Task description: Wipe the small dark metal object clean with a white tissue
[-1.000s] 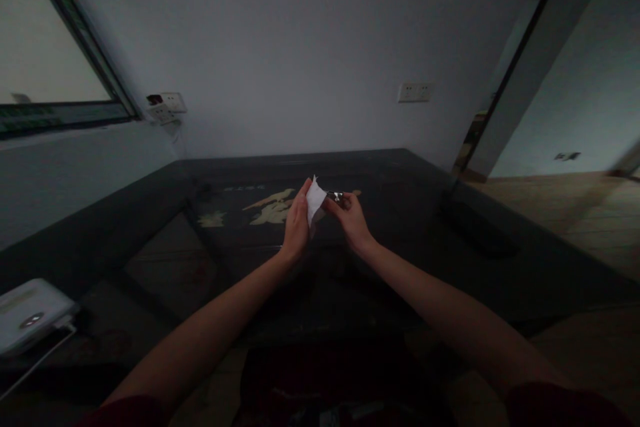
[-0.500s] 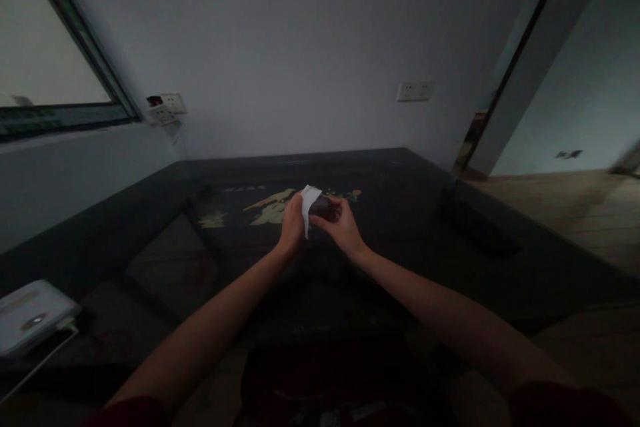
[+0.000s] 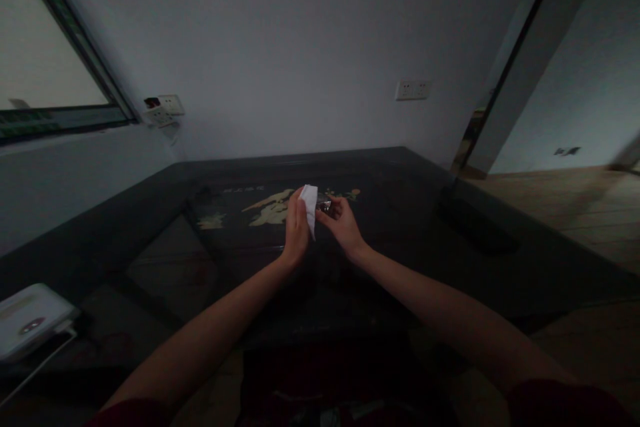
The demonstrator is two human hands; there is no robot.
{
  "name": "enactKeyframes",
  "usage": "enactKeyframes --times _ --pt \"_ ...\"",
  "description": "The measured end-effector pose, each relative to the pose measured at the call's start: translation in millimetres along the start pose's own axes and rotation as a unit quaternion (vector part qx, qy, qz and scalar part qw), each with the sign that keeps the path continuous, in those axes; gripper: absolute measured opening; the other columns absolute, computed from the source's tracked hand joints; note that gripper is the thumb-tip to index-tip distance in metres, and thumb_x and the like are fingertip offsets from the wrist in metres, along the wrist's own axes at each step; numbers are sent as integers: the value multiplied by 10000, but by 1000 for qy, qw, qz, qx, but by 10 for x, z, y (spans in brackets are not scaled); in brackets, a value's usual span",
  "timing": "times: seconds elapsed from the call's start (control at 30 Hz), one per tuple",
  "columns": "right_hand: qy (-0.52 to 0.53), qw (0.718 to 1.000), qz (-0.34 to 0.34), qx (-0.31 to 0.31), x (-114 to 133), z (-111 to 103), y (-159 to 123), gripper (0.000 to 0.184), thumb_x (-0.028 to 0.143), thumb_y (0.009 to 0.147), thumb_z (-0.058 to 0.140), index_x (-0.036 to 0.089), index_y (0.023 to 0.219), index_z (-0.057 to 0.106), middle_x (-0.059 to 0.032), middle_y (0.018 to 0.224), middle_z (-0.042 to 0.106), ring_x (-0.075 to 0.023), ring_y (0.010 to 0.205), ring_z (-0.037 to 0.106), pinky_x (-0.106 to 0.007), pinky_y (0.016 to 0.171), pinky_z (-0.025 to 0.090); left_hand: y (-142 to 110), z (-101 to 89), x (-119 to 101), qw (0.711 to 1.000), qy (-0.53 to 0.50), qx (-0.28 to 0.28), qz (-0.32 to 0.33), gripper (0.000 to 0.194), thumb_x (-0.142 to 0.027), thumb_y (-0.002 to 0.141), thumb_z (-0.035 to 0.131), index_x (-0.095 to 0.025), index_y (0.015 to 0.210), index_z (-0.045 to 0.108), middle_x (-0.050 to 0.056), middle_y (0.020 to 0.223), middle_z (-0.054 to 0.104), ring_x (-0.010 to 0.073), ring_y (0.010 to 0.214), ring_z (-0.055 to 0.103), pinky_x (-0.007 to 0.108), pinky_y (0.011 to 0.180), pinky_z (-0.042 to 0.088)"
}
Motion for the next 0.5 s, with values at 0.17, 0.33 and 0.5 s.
enactKeyframes --times 0.17,0.33,0.5 --pt "-25 999 -20 -13 34 -11 -22 582 451 537 838 242 935 467 -27 972 604 -199 918 615 -392 919 479 13 -4 69 1000 8 20 4 455 -542 913 415 -205 1169 580 96 1265 587 233 1197 526 371 1055 366" --pt "-31 998 -41 22 121 51 -83 622 441 517 861 245 958 468 -38 993 593 -207 934 614 -386 897 494 174 36 282 979 -130 14 -157 386 -472 865 430 -169 944 655 72 945 704 230 950 649 363 881 489" --pt "-31 997 -47 45 133 61 -77 617 425 527 864 237 959 465 -38 986 587 -204 906 620 -385 863 508 240 113 376 937 -225 40 -264 281 -400 804 491 -158 802 635 49 763 702 205 785 676 334 775 521"
Point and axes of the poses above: each hand's wrist, its own y-axis towards the middle knuckle, its own z-axis out of the palm, x = y × z, the point moved 5 cm from there along y, towards the middle knuckle
